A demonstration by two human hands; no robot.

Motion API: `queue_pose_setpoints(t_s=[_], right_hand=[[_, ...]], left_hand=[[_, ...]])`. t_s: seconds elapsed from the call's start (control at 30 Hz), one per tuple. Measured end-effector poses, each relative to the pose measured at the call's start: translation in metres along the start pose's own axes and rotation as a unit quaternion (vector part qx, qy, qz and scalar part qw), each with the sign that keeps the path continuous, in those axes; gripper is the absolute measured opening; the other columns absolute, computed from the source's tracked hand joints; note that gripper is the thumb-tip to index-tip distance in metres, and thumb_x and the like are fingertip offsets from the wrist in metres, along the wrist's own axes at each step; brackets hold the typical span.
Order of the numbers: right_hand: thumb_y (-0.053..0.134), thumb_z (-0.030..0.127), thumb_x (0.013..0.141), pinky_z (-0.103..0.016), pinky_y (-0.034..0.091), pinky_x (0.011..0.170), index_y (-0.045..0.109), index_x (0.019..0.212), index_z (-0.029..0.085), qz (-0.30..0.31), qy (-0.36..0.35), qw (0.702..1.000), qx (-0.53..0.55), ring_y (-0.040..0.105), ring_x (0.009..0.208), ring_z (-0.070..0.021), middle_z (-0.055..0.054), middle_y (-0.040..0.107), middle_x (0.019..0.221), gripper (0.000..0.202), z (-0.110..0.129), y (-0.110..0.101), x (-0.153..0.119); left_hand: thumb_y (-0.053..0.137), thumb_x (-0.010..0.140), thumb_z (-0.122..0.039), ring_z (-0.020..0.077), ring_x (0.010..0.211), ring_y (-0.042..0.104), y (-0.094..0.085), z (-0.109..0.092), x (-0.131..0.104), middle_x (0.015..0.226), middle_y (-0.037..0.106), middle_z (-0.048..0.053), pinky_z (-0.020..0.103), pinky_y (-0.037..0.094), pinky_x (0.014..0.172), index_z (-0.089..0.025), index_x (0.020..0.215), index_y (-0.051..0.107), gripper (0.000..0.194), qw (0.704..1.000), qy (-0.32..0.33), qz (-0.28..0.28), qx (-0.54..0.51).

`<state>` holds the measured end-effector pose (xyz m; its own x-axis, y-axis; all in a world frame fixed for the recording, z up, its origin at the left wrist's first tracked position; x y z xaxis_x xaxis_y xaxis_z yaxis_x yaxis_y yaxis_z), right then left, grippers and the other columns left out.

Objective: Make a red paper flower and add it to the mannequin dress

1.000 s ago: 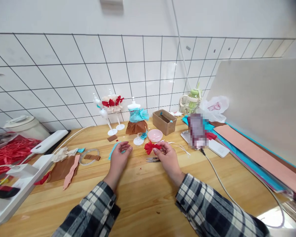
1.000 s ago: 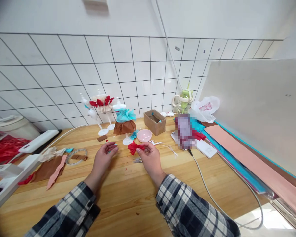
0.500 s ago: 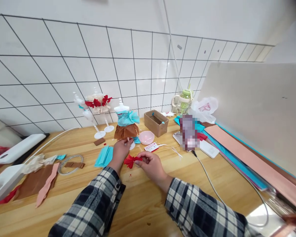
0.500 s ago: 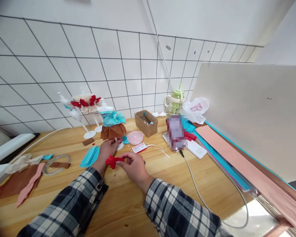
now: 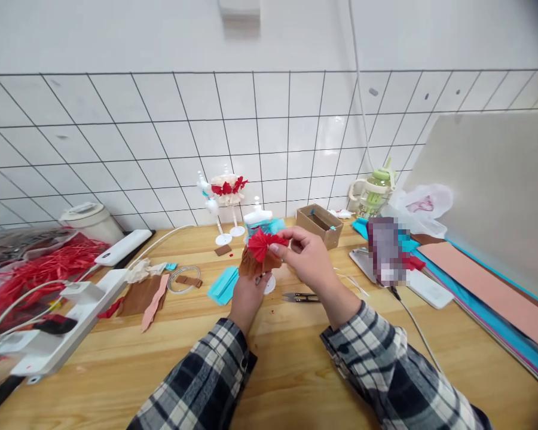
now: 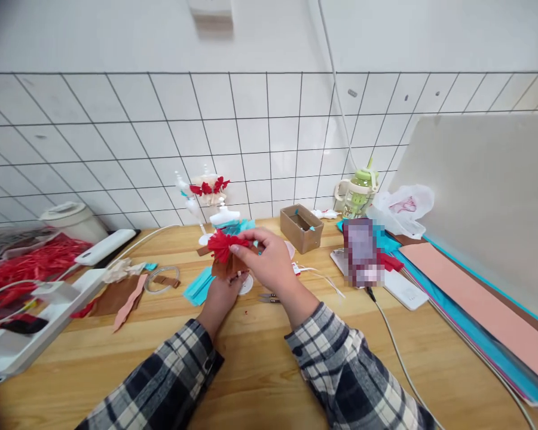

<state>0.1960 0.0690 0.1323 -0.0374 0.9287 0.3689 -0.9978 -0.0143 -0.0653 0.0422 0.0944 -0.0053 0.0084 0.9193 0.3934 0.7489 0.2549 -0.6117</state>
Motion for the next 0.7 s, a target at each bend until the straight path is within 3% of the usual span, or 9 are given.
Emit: queue_pose_setpoints(t_s=[0.3,0.43,0.57,0.7], right_hand=[[0.074,0.031,0.067,-0.029,0.043,0.072,0.073,0.079,0.021,-0.065,-0.086,0.992,-0.063,0.05,0.071,-0.0134,0.0,0.054,0.076,0.016,0.01,-0.006,0.015],[0.074,0.032,0.066,-0.031,0.043,0.076,0.073,0.077,0.022,-0.096,-0.083,0.989,-0.081,0.052,0.077,-0.0155,-0.001,0.054,0.077,0.015,0.009,-0.007,0.02],[0.073,0.035,0.067,-0.033,0.042,0.078,0.074,0.081,0.022,-0.122,-0.073,0.984,-0.103,0.053,0.082,-0.0175,-0.002,0.055,0.081,0.019,0.004,-0.009,0.022],[0.072,0.036,0.068,-0.034,0.042,0.078,0.074,0.083,0.021,-0.121,-0.065,0.983,-0.123,0.053,0.083,-0.0182,-0.003,0.057,0.084,0.022,-0.001,-0.009,0.023]], left_hand=[[0.054,0.084,-0.029,0.0234,0.111,0.058,0.006,-0.004,0.001,0.114,0.067,0.007,0.035,0.044,0.096,-0.02,0.109,0.066,0.029,1.0,-0.017,0.009,-0.007],[0.055,0.083,-0.029,0.0258,0.114,0.056,0.008,-0.002,0.001,0.112,0.068,0.008,0.038,0.041,0.097,-0.019,0.102,0.068,0.025,1.0,-0.018,0.01,0.006],[0.055,0.083,-0.03,0.0249,0.099,0.063,0.008,-0.001,-0.001,0.099,0.072,0.008,0.036,0.046,0.088,-0.019,0.095,0.069,0.021,0.999,-0.026,0.017,0.008],[0.056,0.082,-0.028,0.0239,0.101,0.062,0.007,-0.004,-0.002,0.101,0.072,0.008,0.034,0.045,0.088,-0.019,0.096,0.068,0.02,1.0,-0.026,0.014,0.001]])
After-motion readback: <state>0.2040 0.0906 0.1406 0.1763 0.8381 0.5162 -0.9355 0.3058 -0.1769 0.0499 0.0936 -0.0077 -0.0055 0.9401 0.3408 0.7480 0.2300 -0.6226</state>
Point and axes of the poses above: each hand's wrist, its own x-axis towards the middle knuckle, its own y-axis out of the palm, z = x × y, the point moved 8 cm from there along x, towards the middle knuckle
